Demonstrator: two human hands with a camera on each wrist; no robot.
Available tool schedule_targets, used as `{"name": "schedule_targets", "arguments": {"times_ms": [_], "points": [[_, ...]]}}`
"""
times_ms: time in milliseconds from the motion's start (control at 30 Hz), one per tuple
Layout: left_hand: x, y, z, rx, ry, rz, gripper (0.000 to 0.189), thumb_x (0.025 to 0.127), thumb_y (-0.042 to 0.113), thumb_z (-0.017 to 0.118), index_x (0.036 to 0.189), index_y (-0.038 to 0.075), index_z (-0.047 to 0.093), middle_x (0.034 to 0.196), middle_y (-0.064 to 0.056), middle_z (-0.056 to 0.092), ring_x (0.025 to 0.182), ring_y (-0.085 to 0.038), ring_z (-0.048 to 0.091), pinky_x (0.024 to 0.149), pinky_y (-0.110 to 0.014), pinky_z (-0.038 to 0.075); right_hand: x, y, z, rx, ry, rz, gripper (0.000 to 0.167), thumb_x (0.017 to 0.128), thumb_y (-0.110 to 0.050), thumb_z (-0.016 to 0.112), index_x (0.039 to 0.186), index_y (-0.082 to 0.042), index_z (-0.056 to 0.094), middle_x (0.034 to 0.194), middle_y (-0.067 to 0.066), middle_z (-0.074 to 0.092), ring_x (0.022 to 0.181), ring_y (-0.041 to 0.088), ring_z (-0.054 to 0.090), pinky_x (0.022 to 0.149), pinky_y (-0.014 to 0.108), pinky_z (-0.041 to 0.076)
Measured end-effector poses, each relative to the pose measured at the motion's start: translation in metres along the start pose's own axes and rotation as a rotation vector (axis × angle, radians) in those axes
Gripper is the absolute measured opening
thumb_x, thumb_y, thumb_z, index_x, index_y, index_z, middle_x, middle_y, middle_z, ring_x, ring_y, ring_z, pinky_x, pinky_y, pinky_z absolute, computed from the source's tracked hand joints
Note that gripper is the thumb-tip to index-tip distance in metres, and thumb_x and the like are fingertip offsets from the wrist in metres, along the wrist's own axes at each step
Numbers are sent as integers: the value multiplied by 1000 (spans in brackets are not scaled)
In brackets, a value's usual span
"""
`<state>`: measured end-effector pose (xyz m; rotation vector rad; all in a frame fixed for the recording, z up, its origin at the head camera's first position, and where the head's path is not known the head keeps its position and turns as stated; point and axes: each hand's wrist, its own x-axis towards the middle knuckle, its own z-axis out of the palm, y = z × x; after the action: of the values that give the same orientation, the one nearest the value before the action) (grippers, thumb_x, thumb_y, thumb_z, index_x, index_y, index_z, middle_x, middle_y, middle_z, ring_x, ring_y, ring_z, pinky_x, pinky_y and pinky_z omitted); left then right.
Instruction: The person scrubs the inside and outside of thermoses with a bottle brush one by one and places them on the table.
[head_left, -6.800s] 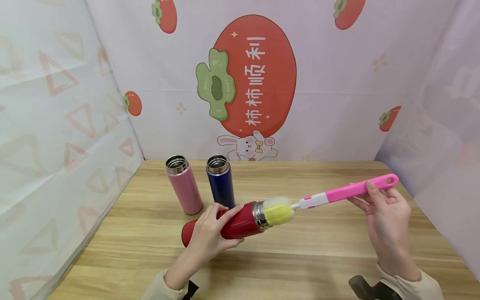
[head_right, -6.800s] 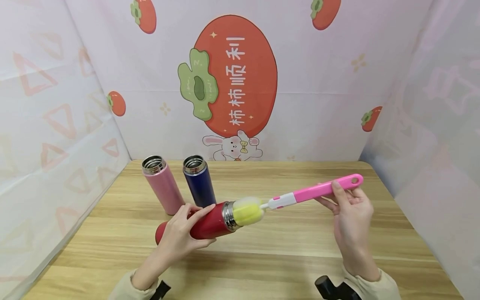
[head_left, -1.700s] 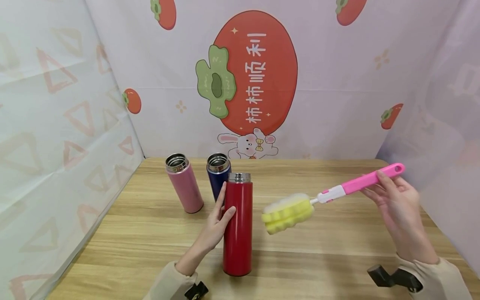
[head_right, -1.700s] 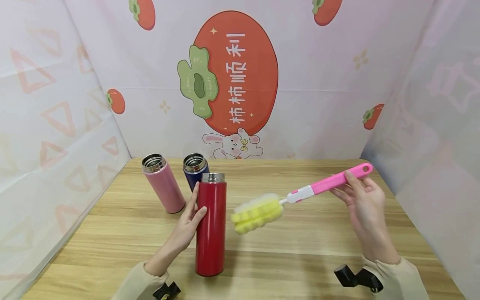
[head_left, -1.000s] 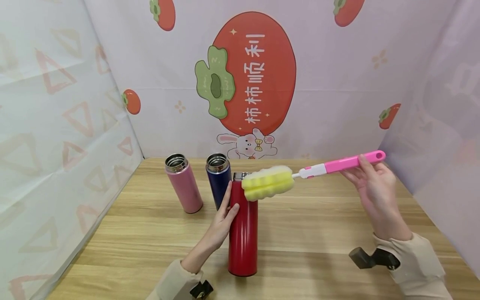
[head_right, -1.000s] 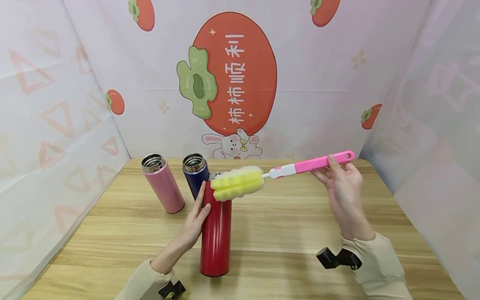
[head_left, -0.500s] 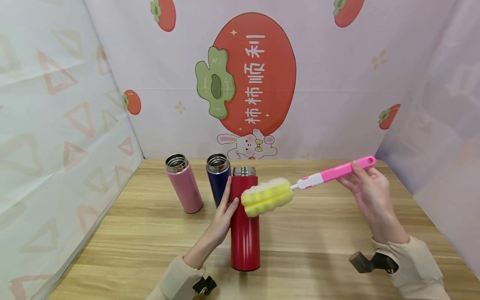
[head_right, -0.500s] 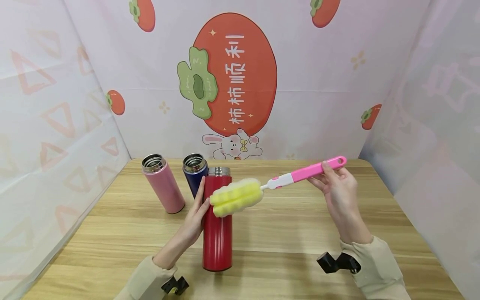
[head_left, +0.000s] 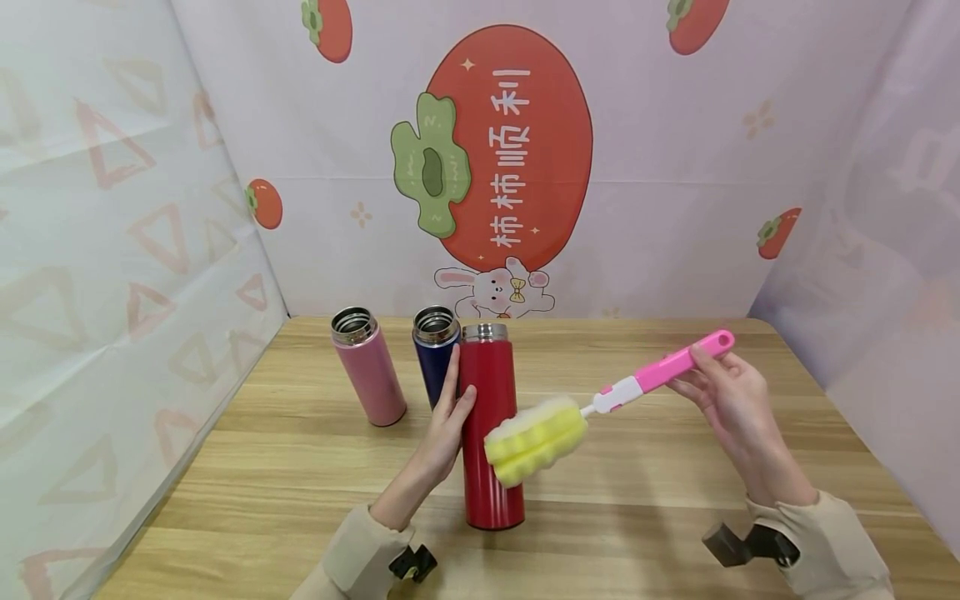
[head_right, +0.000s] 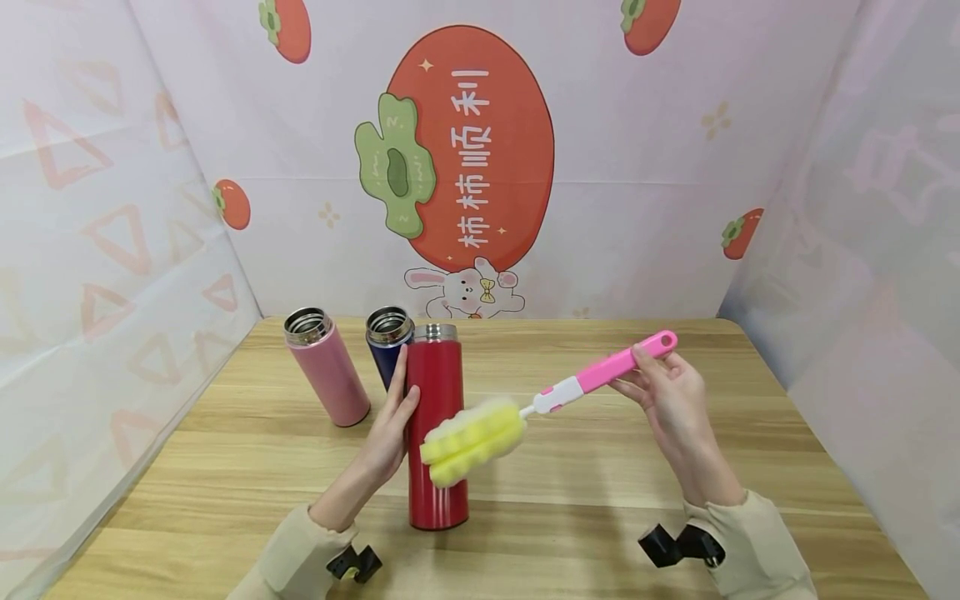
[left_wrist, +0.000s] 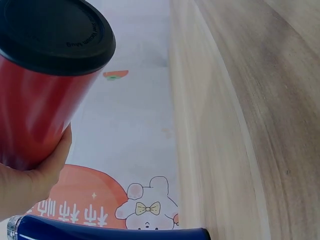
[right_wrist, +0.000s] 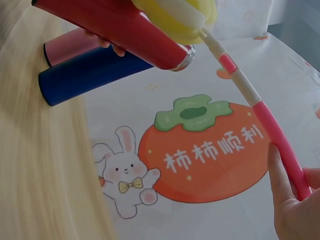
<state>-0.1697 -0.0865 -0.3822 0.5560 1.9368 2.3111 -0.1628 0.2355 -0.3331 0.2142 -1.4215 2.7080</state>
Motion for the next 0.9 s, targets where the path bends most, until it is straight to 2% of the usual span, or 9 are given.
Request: {"name": "schedule_targets", "arguments": {"times_ms": [500, 767, 900], "points": [[3, 1, 0, -6, 21, -3, 62, 95, 24, 38, 142, 31, -1, 146, -4, 1, 128, -32, 21, 101, -47, 23, -1, 8, -4, -10, -137, 4, 15, 91, 1, 42, 90, 1, 57, 83, 13, 66, 77, 21, 65, 70, 33, 49], [4, 0, 0, -16, 14, -24, 61, 95, 26, 38, 142, 33, -1, 146, -4, 2, 128, -30, 21, 100, -47, 23, -1, 13, -4, -74, -232, -17, 22, 92, 5, 35, 92, 0, 56, 82, 12, 66, 80, 22, 65, 69, 35, 50], [4, 0, 1, -16, 5, -35, 61, 95, 25, 37, 141, 35, -2, 146, -4, 2, 128, -30, 22, 99, -47, 25, 0, 14, -3, -90, -243, -18, 23, 92, 5, 34, 93, -1, 56, 82, 11, 67, 80, 21, 65, 69, 34, 50]]}}
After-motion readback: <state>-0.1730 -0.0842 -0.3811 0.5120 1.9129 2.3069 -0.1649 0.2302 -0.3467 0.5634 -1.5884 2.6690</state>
